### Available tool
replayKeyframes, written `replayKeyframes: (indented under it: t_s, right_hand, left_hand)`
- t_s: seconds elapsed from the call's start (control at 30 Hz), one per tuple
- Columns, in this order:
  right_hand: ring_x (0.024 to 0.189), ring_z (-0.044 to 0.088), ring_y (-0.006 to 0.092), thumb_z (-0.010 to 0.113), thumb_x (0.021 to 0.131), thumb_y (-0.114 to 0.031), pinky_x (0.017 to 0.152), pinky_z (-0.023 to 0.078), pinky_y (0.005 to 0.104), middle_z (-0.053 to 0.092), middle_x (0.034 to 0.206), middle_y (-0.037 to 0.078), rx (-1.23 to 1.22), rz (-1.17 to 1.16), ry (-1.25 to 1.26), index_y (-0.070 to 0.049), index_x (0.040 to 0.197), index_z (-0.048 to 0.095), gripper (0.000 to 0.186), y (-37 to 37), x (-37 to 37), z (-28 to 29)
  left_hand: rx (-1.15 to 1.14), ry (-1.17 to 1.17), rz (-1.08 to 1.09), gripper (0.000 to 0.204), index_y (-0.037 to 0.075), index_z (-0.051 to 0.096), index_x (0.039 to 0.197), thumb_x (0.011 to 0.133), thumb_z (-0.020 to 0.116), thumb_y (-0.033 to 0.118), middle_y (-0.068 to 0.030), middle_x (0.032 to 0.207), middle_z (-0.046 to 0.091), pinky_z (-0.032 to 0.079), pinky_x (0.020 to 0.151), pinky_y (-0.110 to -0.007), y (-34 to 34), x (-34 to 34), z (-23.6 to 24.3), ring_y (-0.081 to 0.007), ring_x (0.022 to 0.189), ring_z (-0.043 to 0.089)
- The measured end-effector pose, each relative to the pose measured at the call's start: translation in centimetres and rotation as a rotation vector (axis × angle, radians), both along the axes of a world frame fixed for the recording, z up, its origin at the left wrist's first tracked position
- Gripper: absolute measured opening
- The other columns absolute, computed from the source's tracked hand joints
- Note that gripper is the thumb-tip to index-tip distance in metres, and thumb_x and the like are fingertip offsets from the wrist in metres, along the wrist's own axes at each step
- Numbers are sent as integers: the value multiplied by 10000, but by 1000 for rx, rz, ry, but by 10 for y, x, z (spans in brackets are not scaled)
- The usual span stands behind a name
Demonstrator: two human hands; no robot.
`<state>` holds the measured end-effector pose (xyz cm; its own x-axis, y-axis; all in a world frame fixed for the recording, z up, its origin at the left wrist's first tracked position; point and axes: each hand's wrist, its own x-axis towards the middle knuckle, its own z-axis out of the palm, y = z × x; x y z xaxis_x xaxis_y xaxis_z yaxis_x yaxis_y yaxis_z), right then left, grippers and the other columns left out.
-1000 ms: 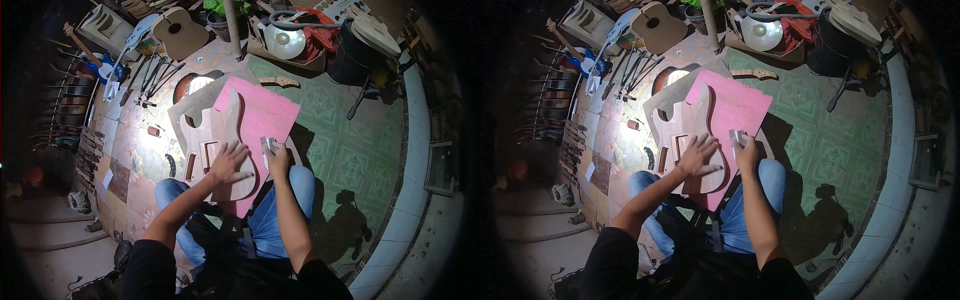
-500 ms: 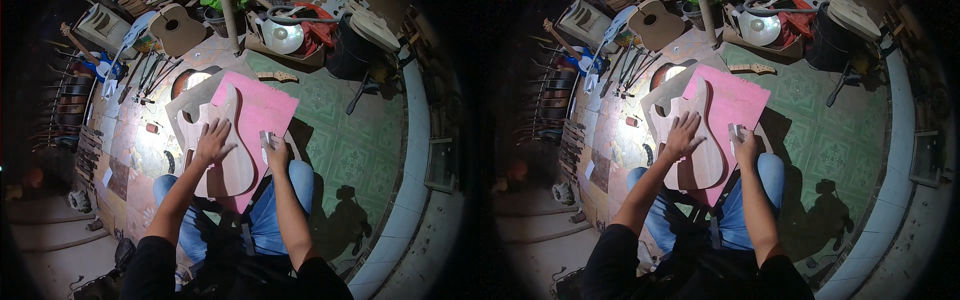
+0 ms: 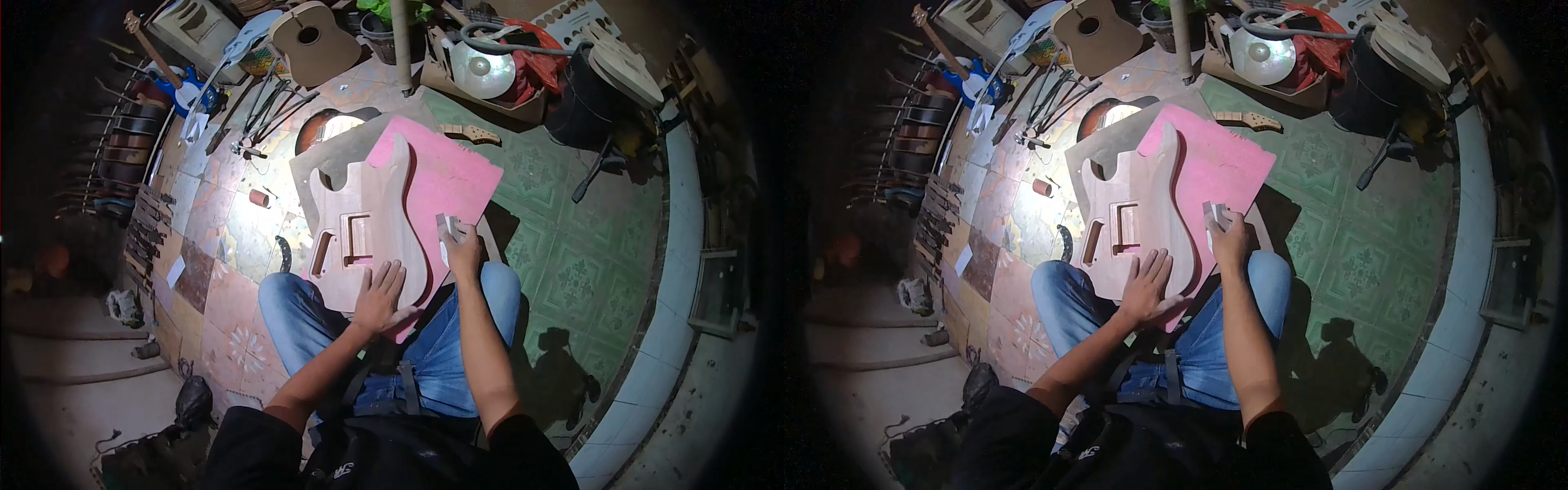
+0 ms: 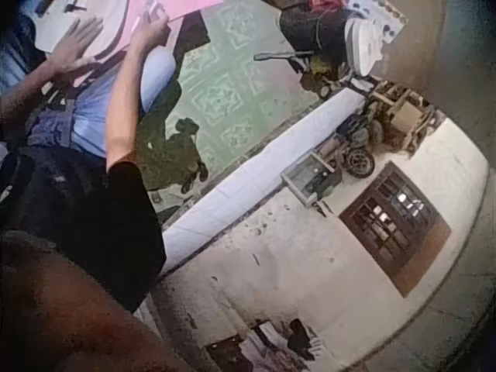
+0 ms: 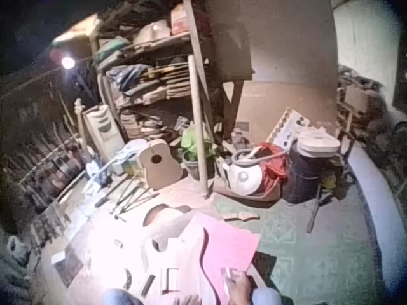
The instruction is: The person sands the edges and front surface of a wooden guitar body using a sanding block, frequently turning the instrument to reach different sides.
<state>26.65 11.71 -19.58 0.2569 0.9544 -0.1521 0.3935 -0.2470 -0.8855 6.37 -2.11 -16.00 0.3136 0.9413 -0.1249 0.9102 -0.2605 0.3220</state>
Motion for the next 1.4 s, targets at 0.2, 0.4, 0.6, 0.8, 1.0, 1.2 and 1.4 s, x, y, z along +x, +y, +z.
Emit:
replayKeyframes:
  t_s: [0.2,0.4,0.6,0.8,1.0,1.2,1.4]
  right_hand:
    - [1037,715,304,849,863,-272,923,554,410,724,1152,210,69,264,-146,30,1208,618,513,-11,-10,10]
    - [1032,690,220,825,891,-198,909,553,342,711,1145,163,-124,315,369,43,1246,599,485,-14,-15,-1]
    - [1016,693,349,833,837,-230,885,547,431,700,1122,201,-51,341,-98,-37,1167,662,418,-44,-30,10]
    - [1061,633,422,782,869,-240,910,518,495,668,1161,223,431,765,-456,-67,1146,685,340,-129,-83,41]
    - [1135,595,434,669,954,-227,970,498,476,634,1245,249,296,739,-724,-73,1220,699,309,3,-92,49]
    - [1091,610,463,664,969,-214,943,505,508,641,1173,304,512,877,-595,-26,1215,693,311,-73,-103,52]
    - [1205,576,444,708,888,-164,1048,452,526,632,1302,263,274,732,-648,-41,1261,695,393,24,-87,34]
  left_hand:
    - [77,203,833,981,-38,365,1548,889,653,629,-274,1618,338,152,1233,-621,-4,-41,-15,-481,1526,227]
    - [117,-149,1334,897,-28,381,1518,886,708,518,-267,1522,440,252,1191,-573,16,-73,-34,-443,1458,334]
    - [201,-303,1216,464,57,629,1362,966,618,299,-277,1275,630,421,1067,-566,51,-124,-31,-455,1206,582]
    - [75,-503,784,538,142,631,1411,947,650,414,-295,1500,493,320,1155,-643,86,-152,-26,-508,1405,428]
    - [-218,-144,643,615,366,610,1437,900,627,663,-195,1738,-7,-48,1117,-825,82,-134,-20,-547,1548,-103]
    - [-299,-107,654,525,358,609,1440,960,605,568,-204,1734,-45,-32,1128,-818,85,-127,-12,-545,1548,-116]
    - [-383,-109,599,754,360,536,1501,832,709,659,-224,1727,-75,-17,1123,-826,89,-129,-1,-572,1534,-133]
